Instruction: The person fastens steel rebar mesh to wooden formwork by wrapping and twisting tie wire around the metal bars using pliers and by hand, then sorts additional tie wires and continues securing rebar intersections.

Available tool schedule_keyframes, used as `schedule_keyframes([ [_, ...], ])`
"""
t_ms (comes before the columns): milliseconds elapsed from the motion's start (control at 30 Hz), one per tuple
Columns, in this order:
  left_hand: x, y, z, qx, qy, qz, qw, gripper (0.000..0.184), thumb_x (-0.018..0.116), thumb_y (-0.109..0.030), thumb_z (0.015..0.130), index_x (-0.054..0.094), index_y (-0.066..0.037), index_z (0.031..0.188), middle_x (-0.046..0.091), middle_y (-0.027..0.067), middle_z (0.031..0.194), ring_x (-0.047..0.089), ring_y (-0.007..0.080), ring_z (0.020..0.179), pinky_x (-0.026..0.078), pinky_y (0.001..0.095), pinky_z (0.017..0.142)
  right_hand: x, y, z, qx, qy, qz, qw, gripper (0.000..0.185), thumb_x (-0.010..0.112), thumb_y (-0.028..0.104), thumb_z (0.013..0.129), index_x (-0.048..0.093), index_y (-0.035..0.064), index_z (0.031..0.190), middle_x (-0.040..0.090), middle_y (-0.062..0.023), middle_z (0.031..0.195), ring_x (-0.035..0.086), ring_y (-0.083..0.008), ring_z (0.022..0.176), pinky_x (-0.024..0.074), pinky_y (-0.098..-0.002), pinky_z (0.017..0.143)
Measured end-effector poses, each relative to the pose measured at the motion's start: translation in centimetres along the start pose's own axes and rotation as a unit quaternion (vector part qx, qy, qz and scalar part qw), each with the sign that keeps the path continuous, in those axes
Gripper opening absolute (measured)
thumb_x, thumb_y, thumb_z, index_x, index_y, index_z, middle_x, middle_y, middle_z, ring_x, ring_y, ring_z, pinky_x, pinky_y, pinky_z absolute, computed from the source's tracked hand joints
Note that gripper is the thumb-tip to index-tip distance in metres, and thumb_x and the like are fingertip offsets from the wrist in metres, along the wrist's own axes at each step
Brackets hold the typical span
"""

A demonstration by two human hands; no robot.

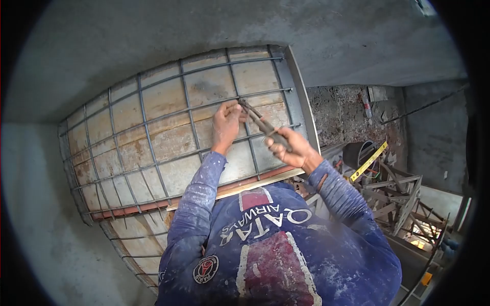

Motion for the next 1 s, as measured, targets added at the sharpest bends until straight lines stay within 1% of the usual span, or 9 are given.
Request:
schedule_keyframes([
  [33, 0.2, -0.1, -0.4, 0.005, 0.005, 0.010, 1.000, 0.031, 0.065, -0.020, 0.100, 0.061, 0.005, 0.118, 0.072, 0.0090, 0.096, 0.070, 0.0144, 0.081, 0.057, 0.0282, 0.072, 0.1, -0.4, -0.6, -0.025, -0.063, -0.121, 0.990, 0.043, 0.032, 0.025, 0.107, 0.039, 0.0022, 0.143, 0.063, -0.0136, 0.089, 0.057, -0.0134, 0.061, 0.0493, -0.0259, 0.049],
  [67, 0.3, 0.0, -1.0, -0.029, 0.003, 0.006, 1.000, 0.033, 0.066, -0.023, 0.100, 0.061, 0.005, 0.118, 0.072, 0.0091, 0.096, 0.070, 0.0147, 0.081, 0.057, 0.0285, 0.071, 0.7, -0.8, -1.1, -0.052, -0.052, -0.203, 0.976, 0.042, 0.029, 0.028, 0.108, 0.039, 0.0042, 0.140, 0.067, -0.0179, 0.089, 0.062, -0.0199, 0.059, 0.0546, -0.0327, 0.052],
  [167, 1.4, -0.8, -3.2, -0.057, -0.001, 0.009, 0.998, 0.038, 0.069, -0.029, 0.099, 0.061, 0.003, 0.118, 0.071, 0.0094, 0.097, 0.069, 0.0141, 0.081, 0.058, 0.0278, 0.069, 1.5, -2.1, -2.2, -0.126, -0.029, -0.340, 0.931, 0.037, 0.031, 0.025, 0.108, 0.039, 0.0028, 0.136, 0.069, -0.0175, 0.088, 0.066, -0.0208, 0.060, 0.0569, -0.0319, 0.053],
  [433, 1.4, -0.4, -5.5, -0.052, -0.051, 0.129, 0.989, 0.020, 0.064, -0.016, 0.100, 0.068, 0.001, 0.109, 0.070, 0.0074, 0.094, 0.069, 0.0134, 0.079, 0.058, 0.0273, 0.066, -0.2, -3.5, -3.5, -0.210, -0.055, -0.463, 0.859, 0.033, 0.046, 0.023, 0.104, 0.047, 0.0008, 0.128, 0.068, -0.0089, 0.080, 0.067, -0.0150, 0.062, 0.0509, -0.0300, 0.056],
  [567, 3.2, -0.6, -6.3, -0.015, -0.051, 0.121, 0.991, 0.018, 0.063, -0.016, 0.101, 0.069, -0.001, 0.109, 0.070, 0.0067, 0.094, 0.065, 0.0109, 0.075, 0.055, 0.0252, 0.062, 0.0, -3.6, -4.2, -0.212, -0.032, -0.418, 0.883, 0.036, 0.060, 0.024, 0.098, 0.052, -0.0014, 0.123, 0.068, -0.0063, 0.082, 0.067, -0.0142, 0.067, 0.0504, -0.0288, 0.057],
  [600, 3.9, -1.0, -6.6, 0.007, -0.043, 0.121, 0.992, 0.018, 0.062, -0.015, 0.101, 0.069, 0.000, 0.107, 0.069, 0.0052, 0.088, 0.061, 0.0091, 0.069, 0.051, 0.0240, 0.059, -0.3, -4.1, -4.2, -0.182, -0.012, -0.361, 0.915, 0.034, 0.065, 0.023, 0.097, 0.056, -0.0006, 0.119, 0.067, -0.0053, 0.084, 0.067, -0.0130, 0.069, 0.0508, -0.0271, 0.057],
  [700, 5.3, -1.7, -7.4, 0.048, -0.040, 0.145, 0.987, 0.017, 0.061, -0.014, 0.101, 0.070, 0.001, 0.106, 0.067, 0.0028, 0.081, 0.056, 0.0063, 0.062, 0.045, 0.0223, 0.055, -0.7, -4.7, -4.4, -0.156, -0.003, -0.228, 0.961, 0.029, 0.066, 0.023, 0.098, 0.057, 0.0007, 0.114, 0.065, -0.0047, 0.085, 0.065, -0.0118, 0.069, 0.0518, -0.0255, 0.056],
  [833, 6.6, -2.3, -8.4, 0.105, -0.049, 0.165, 0.980, 0.018, 0.062, -0.015, 0.101, 0.069, 0.000, 0.107, 0.064, 0.0006, 0.078, 0.053, 0.0046, 0.061, 0.042, 0.0219, 0.055, -2.2, -3.7, -4.8, -0.168, -0.090, -0.294, 0.937, 0.033, 0.064, 0.022, 0.099, 0.052, -0.0010, 0.120, 0.064, -0.0081, 0.086, 0.066, -0.0139, 0.070, 0.0538, -0.0268, 0.058],
  [1000, 7.5, -2.4, -9.6, 0.126, -0.058, 0.149, 0.979, 0.020, 0.062, -0.018, 0.102, 0.069, 0.000, 0.108, 0.064, 0.0006, 0.077, 0.053, 0.0051, 0.061, 0.043, 0.0222, 0.056, -3.0, -3.6, -5.2, -0.174, -0.086, -0.285, 0.939, 0.032, 0.061, 0.021, 0.098, 0.054, 0.0006, 0.122, 0.062, -0.0060, 0.082, 0.063, -0.0124, 0.067, 0.0523, -0.0272, 0.057],
])
Point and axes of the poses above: each hand's wrist, its own z-axis towards the middle knuckle, its own x-axis out of the palm, y = z × x, the point moved 8 cm from there along z, towards the middle knuckle
